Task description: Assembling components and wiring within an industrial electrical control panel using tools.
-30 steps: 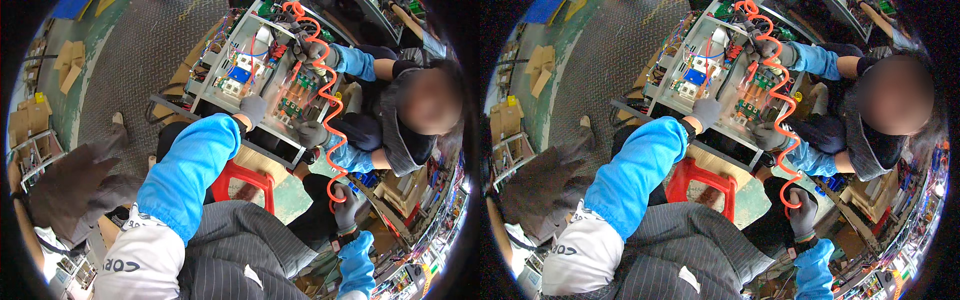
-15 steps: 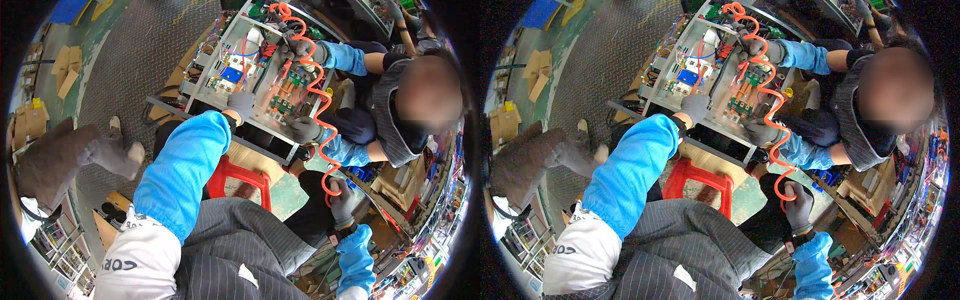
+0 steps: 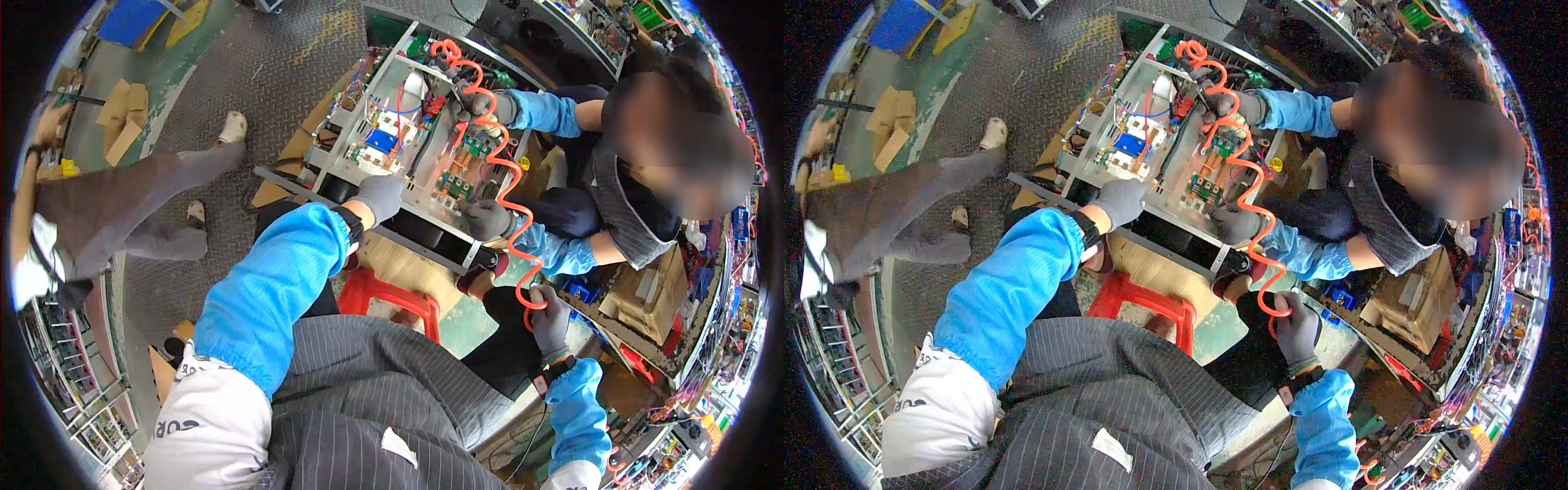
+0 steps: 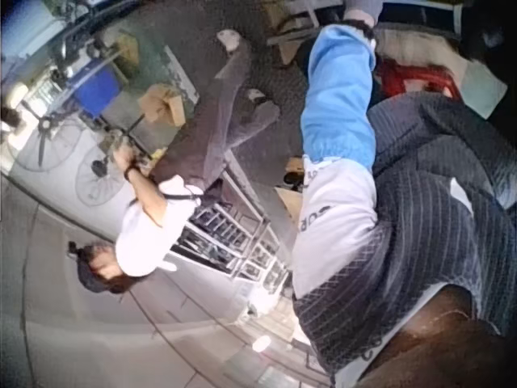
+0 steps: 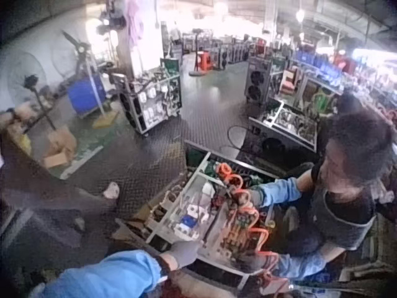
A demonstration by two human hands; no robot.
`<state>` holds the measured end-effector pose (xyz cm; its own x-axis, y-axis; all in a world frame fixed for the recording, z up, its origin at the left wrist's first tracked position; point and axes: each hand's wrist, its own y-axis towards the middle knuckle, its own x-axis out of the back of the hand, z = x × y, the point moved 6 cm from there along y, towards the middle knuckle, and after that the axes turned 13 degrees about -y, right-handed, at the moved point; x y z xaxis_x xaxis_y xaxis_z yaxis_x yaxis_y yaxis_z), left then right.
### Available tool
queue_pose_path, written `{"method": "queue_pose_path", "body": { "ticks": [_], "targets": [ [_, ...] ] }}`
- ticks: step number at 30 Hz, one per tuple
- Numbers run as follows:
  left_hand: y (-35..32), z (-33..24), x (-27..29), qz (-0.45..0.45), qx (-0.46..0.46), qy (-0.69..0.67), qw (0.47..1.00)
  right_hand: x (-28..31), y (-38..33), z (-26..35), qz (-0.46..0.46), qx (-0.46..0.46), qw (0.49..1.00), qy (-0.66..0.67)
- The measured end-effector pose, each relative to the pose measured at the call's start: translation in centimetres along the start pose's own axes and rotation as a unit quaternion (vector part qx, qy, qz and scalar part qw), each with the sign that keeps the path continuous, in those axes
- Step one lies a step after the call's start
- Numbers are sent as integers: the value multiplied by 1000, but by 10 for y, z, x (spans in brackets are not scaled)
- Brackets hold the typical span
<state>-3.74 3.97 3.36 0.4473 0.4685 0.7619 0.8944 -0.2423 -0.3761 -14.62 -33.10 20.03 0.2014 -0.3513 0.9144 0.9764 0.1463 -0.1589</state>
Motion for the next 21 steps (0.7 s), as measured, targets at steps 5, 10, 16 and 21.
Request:
{"method": "queue_pose_path", "body": {
  "ticks": [5, 10, 16, 21],
  "targets": [
    [-8, 17, 30, -19, 55, -16, 998, -9, -12, -20, 29, -54, 998, 12],
    [2, 78, 52, -34, 150, 32, 988, -14, -11, -17, 5, -31, 999, 19],
    [-96, -83, 29, 79, -135, -35, 987, -8, -21, -26, -22, 3, 998, -51],
    [-203, -130, -3, 112, -182, -140, 967, -17, -24, -28, -43, 32, 996, -74]
  ]
}}
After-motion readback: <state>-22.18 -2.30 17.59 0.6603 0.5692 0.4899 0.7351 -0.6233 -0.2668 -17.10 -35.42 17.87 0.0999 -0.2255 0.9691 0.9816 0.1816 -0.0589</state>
